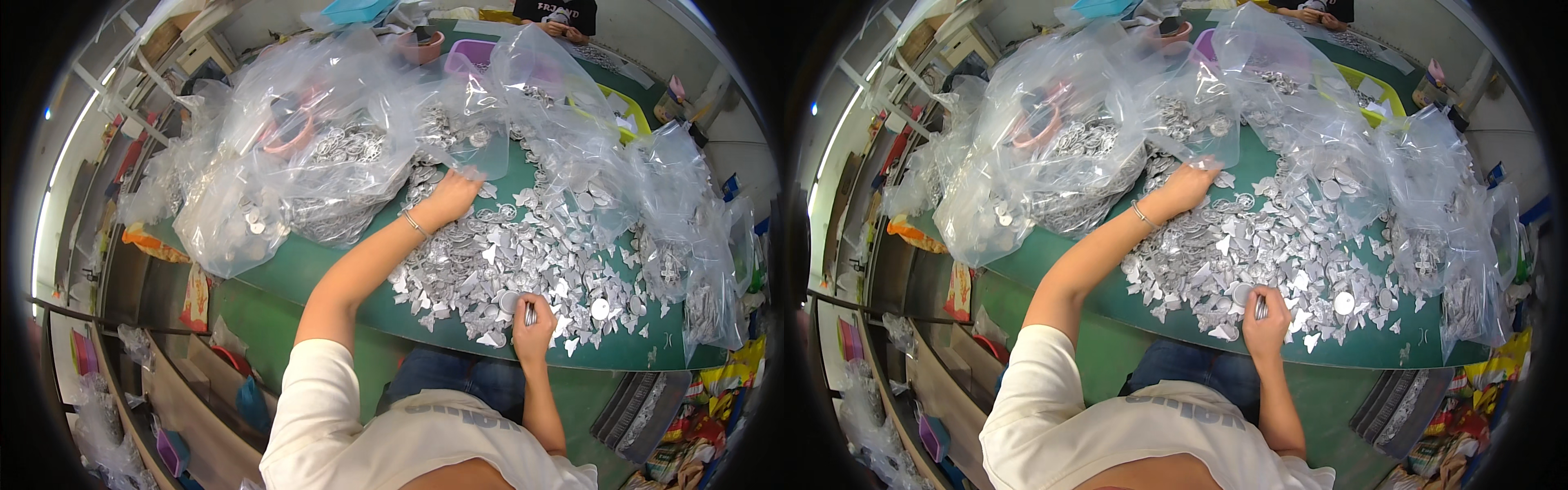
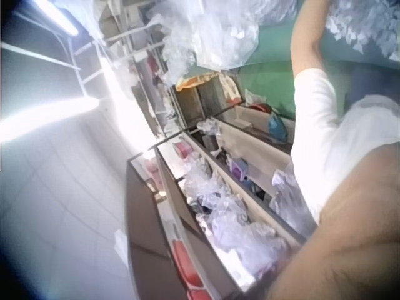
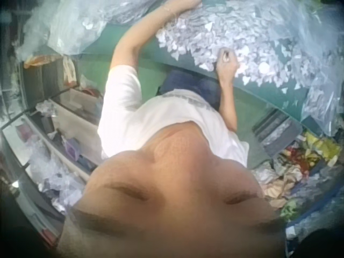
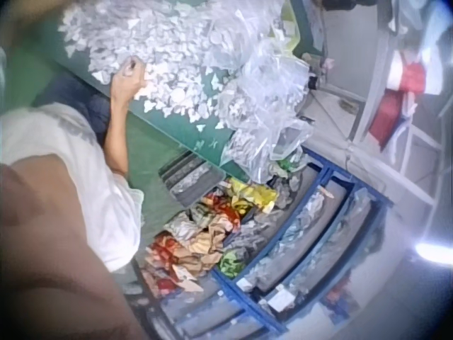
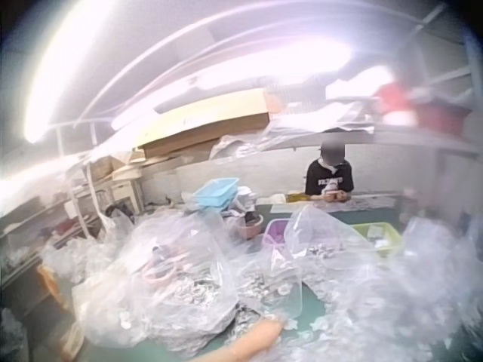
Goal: The person sorts small silver-colored metal ornaments from a large pile on a green table and gathers them into stacks by hand.
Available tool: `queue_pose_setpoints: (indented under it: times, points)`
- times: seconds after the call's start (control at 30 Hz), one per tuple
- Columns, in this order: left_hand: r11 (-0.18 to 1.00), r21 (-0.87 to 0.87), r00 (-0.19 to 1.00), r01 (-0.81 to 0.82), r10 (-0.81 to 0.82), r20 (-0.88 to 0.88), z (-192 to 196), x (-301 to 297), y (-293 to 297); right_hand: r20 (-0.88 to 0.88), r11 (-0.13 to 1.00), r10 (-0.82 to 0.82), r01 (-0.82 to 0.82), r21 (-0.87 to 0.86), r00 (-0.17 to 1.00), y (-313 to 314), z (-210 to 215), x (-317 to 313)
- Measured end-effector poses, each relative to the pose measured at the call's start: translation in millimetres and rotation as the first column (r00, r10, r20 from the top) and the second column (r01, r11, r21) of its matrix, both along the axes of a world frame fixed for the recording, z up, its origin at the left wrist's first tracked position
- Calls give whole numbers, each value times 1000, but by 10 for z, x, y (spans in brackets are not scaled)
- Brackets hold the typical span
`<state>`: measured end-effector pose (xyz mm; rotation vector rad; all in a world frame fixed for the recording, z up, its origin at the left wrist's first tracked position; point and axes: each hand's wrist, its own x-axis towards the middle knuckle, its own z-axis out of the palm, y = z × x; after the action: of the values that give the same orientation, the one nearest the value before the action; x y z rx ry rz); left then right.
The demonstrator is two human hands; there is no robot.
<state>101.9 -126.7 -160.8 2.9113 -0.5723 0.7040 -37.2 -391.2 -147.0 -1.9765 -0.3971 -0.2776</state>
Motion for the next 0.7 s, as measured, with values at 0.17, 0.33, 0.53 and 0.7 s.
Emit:
queue_pose_setpoints:
  times: [0.17,0.33,0.53,0.7]
  points:
    - [995,-88,937,-55,21,-350,140,25,-80,-16,1000,-15,15,21,1000,-17,12,14]
    - [890,-444,972,-104,-3,-234,359,-394,-33,-30,1000,-11,12,23,999,-17,23,4]
    - [893,-210,917,-399,382,-118,-129,-341,263,-32,1000,3,-3,21,999,-7,41,7]
    - [878,-166,893,-448,431,-129,-132,-334,97,-37,999,2,-1,38,999,-23,44,18]
